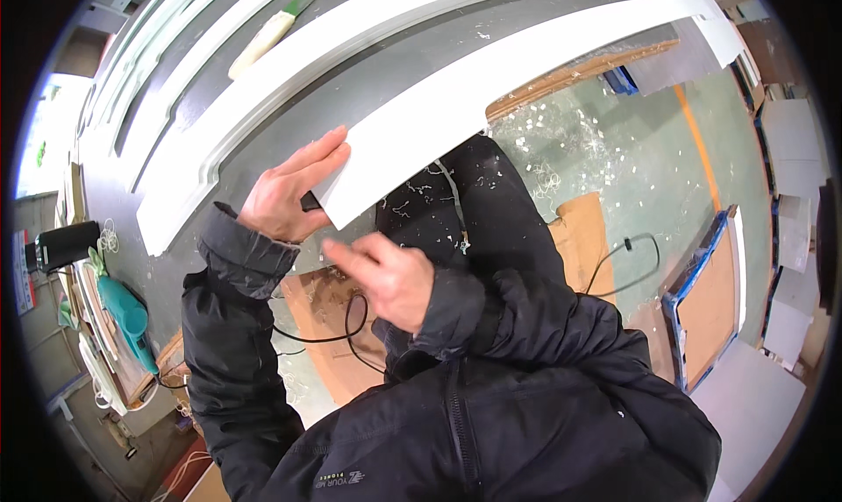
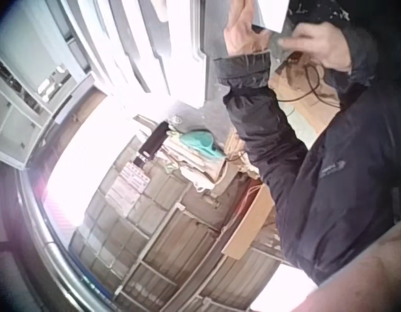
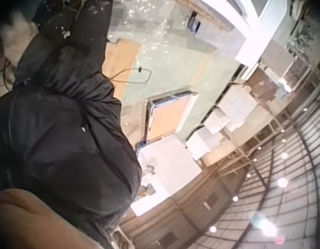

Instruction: Scraping and cleaning the edges of white wooden/bamboo furniture components with a hand tool.

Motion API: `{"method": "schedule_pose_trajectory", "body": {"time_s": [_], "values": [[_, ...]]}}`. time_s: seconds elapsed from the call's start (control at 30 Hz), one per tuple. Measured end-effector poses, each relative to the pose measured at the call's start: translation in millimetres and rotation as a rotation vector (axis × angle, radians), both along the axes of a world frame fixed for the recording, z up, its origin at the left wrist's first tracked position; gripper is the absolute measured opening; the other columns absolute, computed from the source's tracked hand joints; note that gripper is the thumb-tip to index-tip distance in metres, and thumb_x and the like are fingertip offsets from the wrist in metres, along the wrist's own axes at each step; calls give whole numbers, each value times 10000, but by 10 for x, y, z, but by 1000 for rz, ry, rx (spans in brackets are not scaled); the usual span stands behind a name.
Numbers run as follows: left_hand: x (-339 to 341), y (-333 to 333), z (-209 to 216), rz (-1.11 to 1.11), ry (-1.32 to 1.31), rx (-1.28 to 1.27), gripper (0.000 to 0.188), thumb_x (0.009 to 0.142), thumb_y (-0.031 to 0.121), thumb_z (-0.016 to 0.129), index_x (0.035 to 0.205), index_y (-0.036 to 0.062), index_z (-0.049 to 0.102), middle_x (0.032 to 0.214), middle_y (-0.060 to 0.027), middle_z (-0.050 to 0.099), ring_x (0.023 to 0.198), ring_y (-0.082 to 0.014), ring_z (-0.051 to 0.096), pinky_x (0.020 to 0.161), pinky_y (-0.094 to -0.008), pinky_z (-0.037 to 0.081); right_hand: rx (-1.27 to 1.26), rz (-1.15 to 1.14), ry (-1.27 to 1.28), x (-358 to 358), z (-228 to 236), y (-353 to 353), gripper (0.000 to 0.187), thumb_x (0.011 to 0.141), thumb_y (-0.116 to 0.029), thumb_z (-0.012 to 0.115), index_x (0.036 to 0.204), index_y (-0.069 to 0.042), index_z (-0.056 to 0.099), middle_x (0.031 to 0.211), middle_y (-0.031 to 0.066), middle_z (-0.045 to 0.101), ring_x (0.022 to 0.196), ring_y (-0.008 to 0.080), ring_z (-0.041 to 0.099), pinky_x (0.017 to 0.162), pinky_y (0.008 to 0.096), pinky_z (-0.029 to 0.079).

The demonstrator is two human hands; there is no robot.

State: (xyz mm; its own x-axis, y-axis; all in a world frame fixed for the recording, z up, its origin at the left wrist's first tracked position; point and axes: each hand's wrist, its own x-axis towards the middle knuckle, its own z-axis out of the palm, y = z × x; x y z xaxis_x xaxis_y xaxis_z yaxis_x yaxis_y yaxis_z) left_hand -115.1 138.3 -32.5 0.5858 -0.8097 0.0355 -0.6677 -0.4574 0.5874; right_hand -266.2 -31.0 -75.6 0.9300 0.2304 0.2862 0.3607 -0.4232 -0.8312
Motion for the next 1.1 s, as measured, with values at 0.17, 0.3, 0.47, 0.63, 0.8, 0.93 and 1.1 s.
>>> {"method": "schedule_pose_trajectory", "body": {"time_s": [0.17,0.3,0.47,0.63,0.8,0.93,1.1], "values": [[2,29,-43,15,10,1,752,671,24,816,1368,28,533,1472,-167,469,1331,-345,486,1089,-381,422,-2,-180,18,293,-16,-507,388,916,-9,577,1303,-21,594,867,133,660,686,235,641,630,321,543],[-52,39,-14,29,-3,32,736,697,39,813,1372,11,520,1480,-178,455,1338,-347,479,1106,-387,401,178,-523,274,457,103,-1198,346,980,-56,540,1320,-31,598,820,73,687,619,85,576,596,273,514],[-72,-9,-25,33,-24,80,708,720,33,793,1370,-2,515,1476,-185,456,1346,-349,467,1127,-398,379,56,-246,-63,457,58,-1153,394,961,-41,577,1355,-48,571,727,56,652,595,69,561,578,265,501],[-102,27,-27,46,-20,64,700,721,7,773,1368,-18,508,1482,-203,439,1372,-353,433,1144,-415,356,-5,-573,100,723,0,-1729,368,957,-38,582,1318,-94,617,853,132,701,584,131,607,594,278,522],[-80,-1,8,34,-11,89,699,708,-21,757,1361,-34,508,1483,-212,434,1382,-356,420,1151,-417,343,-359,-504,-204,808,64,-1822,430,879,14,593,1282,-129,638,868,122,631,670,269,627,607,352,522],[-86,-4,-61,49,0,89,710,692,-25,761,1353,-57,505,1474,-229,438,1386,-362,414,1152,-416,340,-276,-268,-32,601,163,-1566,468,831,81,576,1256,-101,650,851,140,622,708,325,620,642,362,524],[-113,33,-40,60,12,66,714,686,-22,757,1350,-71,501,1465,-259,435,1385,-378,414,1154,-426,330,112,-212,226,756,231,-1677,386,921,-10,590,1295,-94,632,730,96,640,609,149,625,587,270,509]]}}
